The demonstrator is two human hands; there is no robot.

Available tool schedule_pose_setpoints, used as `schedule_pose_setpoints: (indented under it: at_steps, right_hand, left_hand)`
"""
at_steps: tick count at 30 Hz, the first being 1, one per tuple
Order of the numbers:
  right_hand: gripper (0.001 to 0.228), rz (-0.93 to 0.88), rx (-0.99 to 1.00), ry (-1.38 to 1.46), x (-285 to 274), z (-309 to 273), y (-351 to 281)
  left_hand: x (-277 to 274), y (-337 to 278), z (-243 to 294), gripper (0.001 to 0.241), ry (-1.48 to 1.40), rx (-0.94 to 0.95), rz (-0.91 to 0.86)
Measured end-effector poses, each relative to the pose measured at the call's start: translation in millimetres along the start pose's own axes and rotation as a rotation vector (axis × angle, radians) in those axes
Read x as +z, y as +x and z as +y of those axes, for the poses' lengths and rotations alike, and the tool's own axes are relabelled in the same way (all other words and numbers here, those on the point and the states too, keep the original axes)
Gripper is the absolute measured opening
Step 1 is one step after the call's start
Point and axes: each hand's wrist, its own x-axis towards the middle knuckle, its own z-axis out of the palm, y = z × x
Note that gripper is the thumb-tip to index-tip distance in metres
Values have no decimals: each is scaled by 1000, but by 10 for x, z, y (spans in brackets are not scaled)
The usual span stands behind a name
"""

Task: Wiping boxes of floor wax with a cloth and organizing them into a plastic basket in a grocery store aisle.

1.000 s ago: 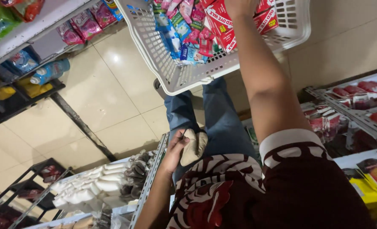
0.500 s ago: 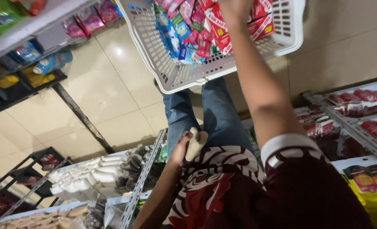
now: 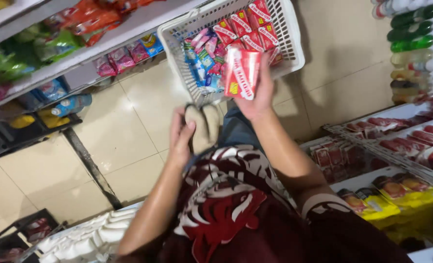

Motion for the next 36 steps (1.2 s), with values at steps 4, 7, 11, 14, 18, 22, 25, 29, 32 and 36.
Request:
schedule_pose_setpoints:
  at_steps: [4, 7, 11, 14, 18, 22, 25, 29, 32, 36]
  right_hand:
    - [60, 68, 178, -166, 505, 589, -281]
    - [55, 16, 353, -113, 641, 1024, -472]
    - [53, 23, 428, -54, 1078, 1402, -581]
    - [41, 33, 322, -50, 1183, 1589, -519]
    - [63, -176, 327, -159, 1054, 1886, -413]
    - [46, 12, 449, -128, 1024, 2229, -675]
    - [41, -14, 488, -130, 956, 2328, -707]
    - [45, -17, 428, -106, 960, 2160, -648]
    - [42, -32, 412, -118, 1039, 1993, -615]
    - [38, -50, 397, -143, 1196, 1639, -633]
  left_hand:
    - [-29, 77, 843, 42, 546, 585, 30]
    - [-193, 179, 1375, 38, 779, 886, 109]
    - [-550, 155, 1673, 40, 768, 979, 182]
    - [-736, -160, 1635, 41, 866, 999, 183]
    - [-952, -485, 1464, 41, 884, 992, 78]
    - [-1231, -472, 1750, 37, 945, 1062, 181]
    - [-1292, -379, 1983, 36, 922, 1091, 309]
    - [-1206, -390, 1871, 36, 902, 1136, 286]
    - [-1003, -517, 1537, 38, 858, 1055, 168]
    - [-838, -405, 1480, 43, 869, 1079, 101]
